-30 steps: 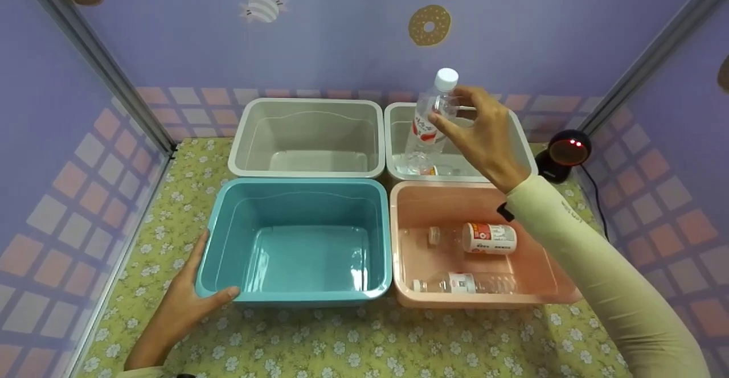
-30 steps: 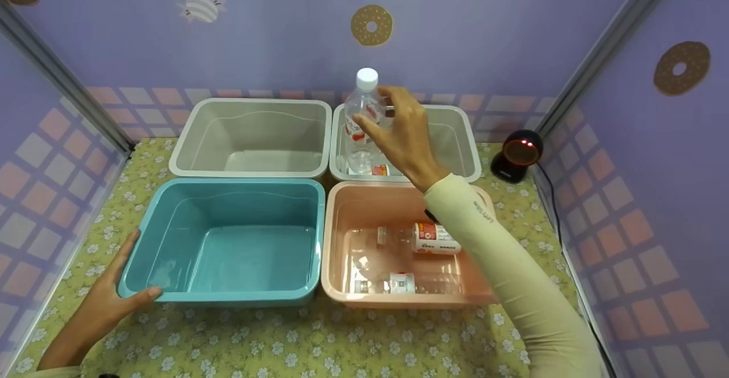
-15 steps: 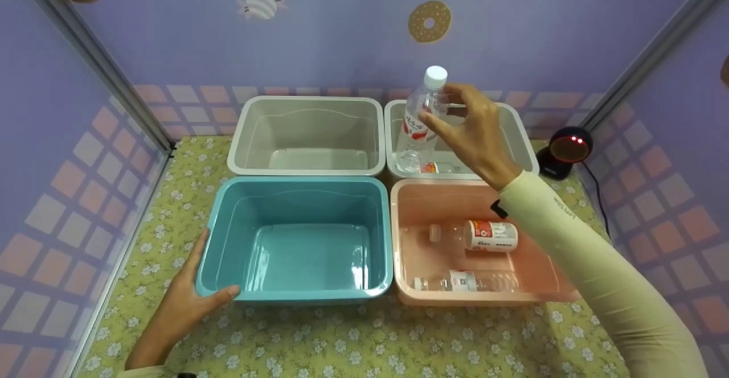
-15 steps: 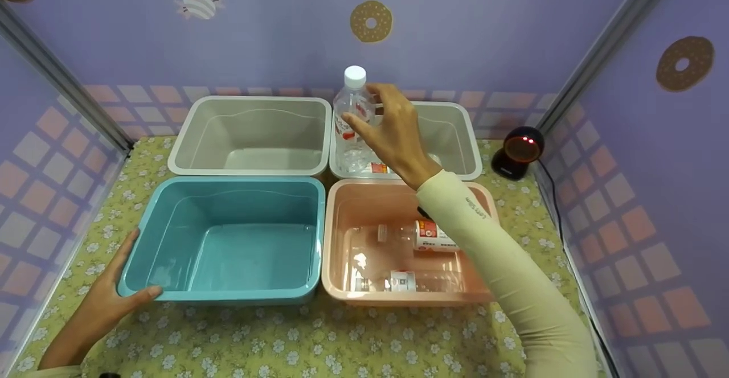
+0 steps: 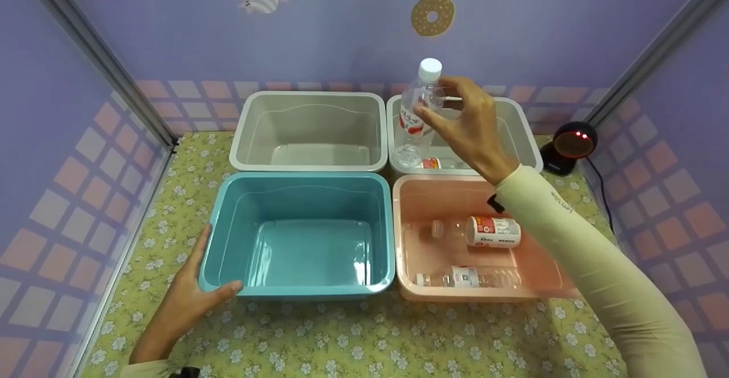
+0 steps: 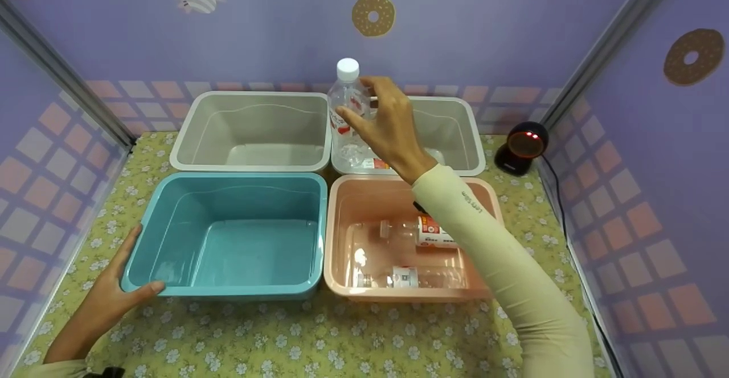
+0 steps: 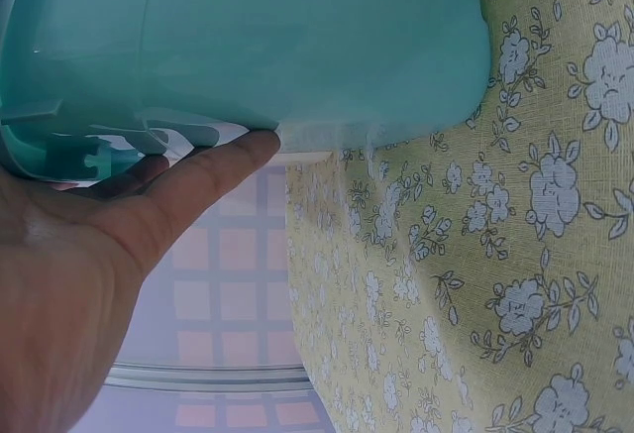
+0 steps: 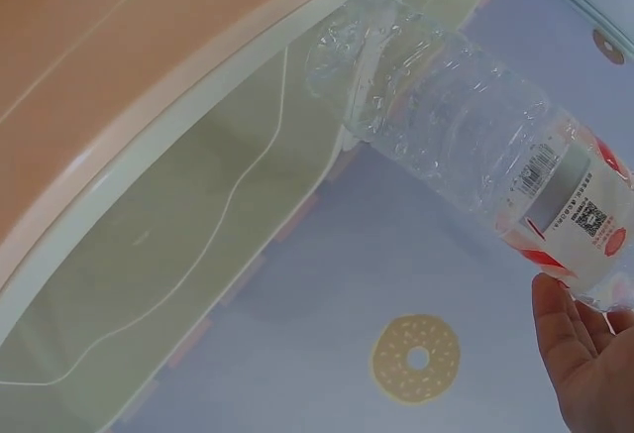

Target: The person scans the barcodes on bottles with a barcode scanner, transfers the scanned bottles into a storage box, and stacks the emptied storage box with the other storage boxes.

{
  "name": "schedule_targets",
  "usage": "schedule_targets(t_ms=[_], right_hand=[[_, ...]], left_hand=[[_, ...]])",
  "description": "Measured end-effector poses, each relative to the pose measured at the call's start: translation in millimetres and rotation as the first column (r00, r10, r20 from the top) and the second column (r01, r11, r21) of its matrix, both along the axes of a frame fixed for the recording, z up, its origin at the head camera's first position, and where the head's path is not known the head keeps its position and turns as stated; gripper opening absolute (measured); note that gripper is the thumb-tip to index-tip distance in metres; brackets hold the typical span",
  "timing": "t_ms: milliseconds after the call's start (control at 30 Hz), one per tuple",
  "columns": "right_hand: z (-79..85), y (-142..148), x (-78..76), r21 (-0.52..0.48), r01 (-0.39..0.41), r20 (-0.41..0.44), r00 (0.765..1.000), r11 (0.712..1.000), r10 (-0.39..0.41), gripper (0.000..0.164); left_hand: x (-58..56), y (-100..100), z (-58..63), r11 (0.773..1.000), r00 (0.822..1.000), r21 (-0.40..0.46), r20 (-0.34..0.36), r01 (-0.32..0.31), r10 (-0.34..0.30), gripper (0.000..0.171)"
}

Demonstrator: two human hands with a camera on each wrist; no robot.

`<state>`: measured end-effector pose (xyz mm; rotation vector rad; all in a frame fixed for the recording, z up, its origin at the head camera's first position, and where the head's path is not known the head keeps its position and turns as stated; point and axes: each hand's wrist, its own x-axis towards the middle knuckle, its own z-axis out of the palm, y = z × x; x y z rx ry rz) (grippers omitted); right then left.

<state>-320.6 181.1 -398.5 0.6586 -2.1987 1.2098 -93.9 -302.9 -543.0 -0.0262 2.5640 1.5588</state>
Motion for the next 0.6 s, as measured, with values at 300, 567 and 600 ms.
schedule_targets(t_ms=[300,567,600], right_hand=[[4.0,-6,-1.0,0.001,-0.005,-0.023,1.000,1.000,0.005,0.052],[6.2,-15,-2.3,0.023,-0.026,-0.017,1.000,0.999,0.026,0.054],[6.4,-16,-2.5,0.027,-0.028,-0.016,0.999,0.999,0.028,0.055]], left_hand=[[0.8,0,0.7,1.000,1.000,0.015,-0.014,0.007,-0.007,0.119],[1.8,2,0.9,1.000,0.999,0.026,-0.034,0.008,-0.007,0.118],[1.7,2,0.9,1.000,0.999,0.026,-0.034,0.008,-0.007,0.118]])
